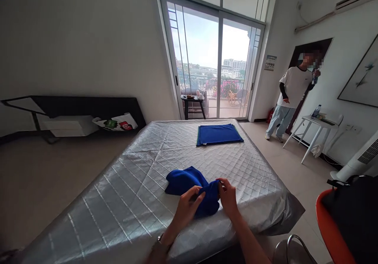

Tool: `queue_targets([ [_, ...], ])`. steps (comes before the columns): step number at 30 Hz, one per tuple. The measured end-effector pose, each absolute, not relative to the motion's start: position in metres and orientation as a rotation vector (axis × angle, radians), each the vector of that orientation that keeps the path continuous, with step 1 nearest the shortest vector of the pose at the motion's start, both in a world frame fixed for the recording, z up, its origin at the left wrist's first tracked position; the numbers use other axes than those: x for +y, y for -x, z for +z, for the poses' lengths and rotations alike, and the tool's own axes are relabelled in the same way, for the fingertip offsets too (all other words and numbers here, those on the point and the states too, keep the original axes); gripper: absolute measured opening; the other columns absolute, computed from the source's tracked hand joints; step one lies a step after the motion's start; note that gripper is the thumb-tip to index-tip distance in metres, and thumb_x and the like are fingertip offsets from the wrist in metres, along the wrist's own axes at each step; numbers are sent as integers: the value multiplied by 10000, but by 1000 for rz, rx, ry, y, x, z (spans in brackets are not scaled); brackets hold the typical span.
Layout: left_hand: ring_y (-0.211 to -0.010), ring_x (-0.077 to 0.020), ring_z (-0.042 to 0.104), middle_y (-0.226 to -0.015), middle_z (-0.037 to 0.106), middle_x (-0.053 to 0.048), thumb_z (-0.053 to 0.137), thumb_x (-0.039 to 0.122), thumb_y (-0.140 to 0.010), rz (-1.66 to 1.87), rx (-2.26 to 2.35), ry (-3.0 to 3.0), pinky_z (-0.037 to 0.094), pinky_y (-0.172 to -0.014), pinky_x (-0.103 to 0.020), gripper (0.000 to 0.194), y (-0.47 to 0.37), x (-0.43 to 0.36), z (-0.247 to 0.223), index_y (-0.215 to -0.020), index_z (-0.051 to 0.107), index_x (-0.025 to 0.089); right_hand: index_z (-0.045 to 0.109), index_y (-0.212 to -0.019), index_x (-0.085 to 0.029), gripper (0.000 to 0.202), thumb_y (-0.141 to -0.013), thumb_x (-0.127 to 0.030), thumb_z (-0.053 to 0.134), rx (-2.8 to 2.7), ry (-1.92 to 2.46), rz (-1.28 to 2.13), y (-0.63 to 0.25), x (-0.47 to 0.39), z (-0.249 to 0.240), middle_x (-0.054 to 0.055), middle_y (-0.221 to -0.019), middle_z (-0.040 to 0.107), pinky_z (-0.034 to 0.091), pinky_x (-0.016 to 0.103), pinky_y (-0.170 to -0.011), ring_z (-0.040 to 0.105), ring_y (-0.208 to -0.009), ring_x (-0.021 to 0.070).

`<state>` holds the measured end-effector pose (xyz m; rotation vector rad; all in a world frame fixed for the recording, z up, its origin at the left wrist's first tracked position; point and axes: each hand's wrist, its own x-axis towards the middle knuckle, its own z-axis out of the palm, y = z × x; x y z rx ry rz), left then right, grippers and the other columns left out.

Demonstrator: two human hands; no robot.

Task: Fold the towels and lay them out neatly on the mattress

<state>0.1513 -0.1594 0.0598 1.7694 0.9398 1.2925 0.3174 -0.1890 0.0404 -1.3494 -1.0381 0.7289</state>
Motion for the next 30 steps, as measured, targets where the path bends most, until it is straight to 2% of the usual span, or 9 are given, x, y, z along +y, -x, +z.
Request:
queue_targets([
  [3, -744, -151, 637, -849, 701, -33, 597, 390, -876, 1209, 799, -1964, 509, -712, -259, 278, -155, -185, 66, -667, 564, 211, 718, -965, -228, 466, -844, -652, 571, -1079, 1341, 686, -318, -189, 40, -8, -647, 663, 413, 219, -434, 539, -497, 123],
  [8, -902, -164, 673, -1032, 727, -70, 442, 401, -984, 992, 714, -2091, 531, -838, -279, 345, -123, -177, 75, -802, 669, 215, 709, -1022, -220, 456, -867, -616, 546, -1066, 1350, 708, -321, -190, 37, -26, -609, 611, 350, 214, -419, 476, -474, 112],
  [13, -1105, -239, 643, -1124, 724, -95, 414, 422, -931, 945, 1309, -2166, 466, -1033, -393, 364, -73, -83, 76, -1009, 699, 208, 729, -954, -219, 350, -865, -514, 562, -1193, 1353, 660, -324, -189, 35, -12, -641, 629, 398, 222, -478, 520, -534, 125],
  [16, -1264, -289, 559, -1282, 670, -138, 461, 416, -866, 492, 1465, -2239, 396, -1096, -417, 431, -62, -35, 80, -1158, 672, 180, 739, -940, -220, 291, -850, -435, 564, -1240, 1349, 632, -324, -187, 34, 13, -730, 685, 461, 244, -549, 581, -610, 148],
  [18, -1204, -287, 599, -1205, 710, -113, 514, 404, -808, 295, 1381, -2269, 437, -1039, -382, 435, -63, -18, 85, -1151, 686, 200, 743, -939, -219, 276, -843, -402, 559, -1242, 1346, 622, -324, -186, 33, 29, -775, 708, 496, 263, -597, 615, -653, 164],
  [22, -882, -239, 691, -889, 755, -36, 544, 313, -670, 159, 1222, -2286, 521, -781, -298, 479, -68, -11, 93, -1110, 714, 226, 745, -936, -220, 249, -823, -371, 582, -1224, 1344, 592, -323, -185, 31, 44, -823, 732, 533, 295, -659, 649, -704, 185],
  [25, -889, -237, 684, -983, 752, -37, 529, 268, -599, 68, 1109, -2268, 521, -740, -286, 567, -62, -13, 91, -1137, 707, 226, 749, -957, -218, 238, -800, -329, 608, -1202, 1334, 589, -323, -185, 28, 46, -841, 739, 543, 304, -680, 661, -730, 193],
  [27, -926, -235, 676, -1119, 730, -40, 517, 243, -575, 33, 1048, -2254, 524, -780, -293, 630, -56, -16, 85, -1181, 688, 234, 749, -966, -213, 240, -789, -300, 612, -1176, 1326, 599, -322, -184, 27, 46, -834, 739, 543, 304, -680, 663, -729, 193],
  [30, -944, -228, 665, -1130, 729, -27, 484, 202, -557, 61, 1022, -2285, 512, -875, -318, 673, -47, -28, 75, -1199, 682, 246, 749, -946, -212, 233, -770, -275, 611, -1138, 1320, 597, -322, -184, 27, 41, -818, 737, 537, 301, -676, 657, -718, 191],
])
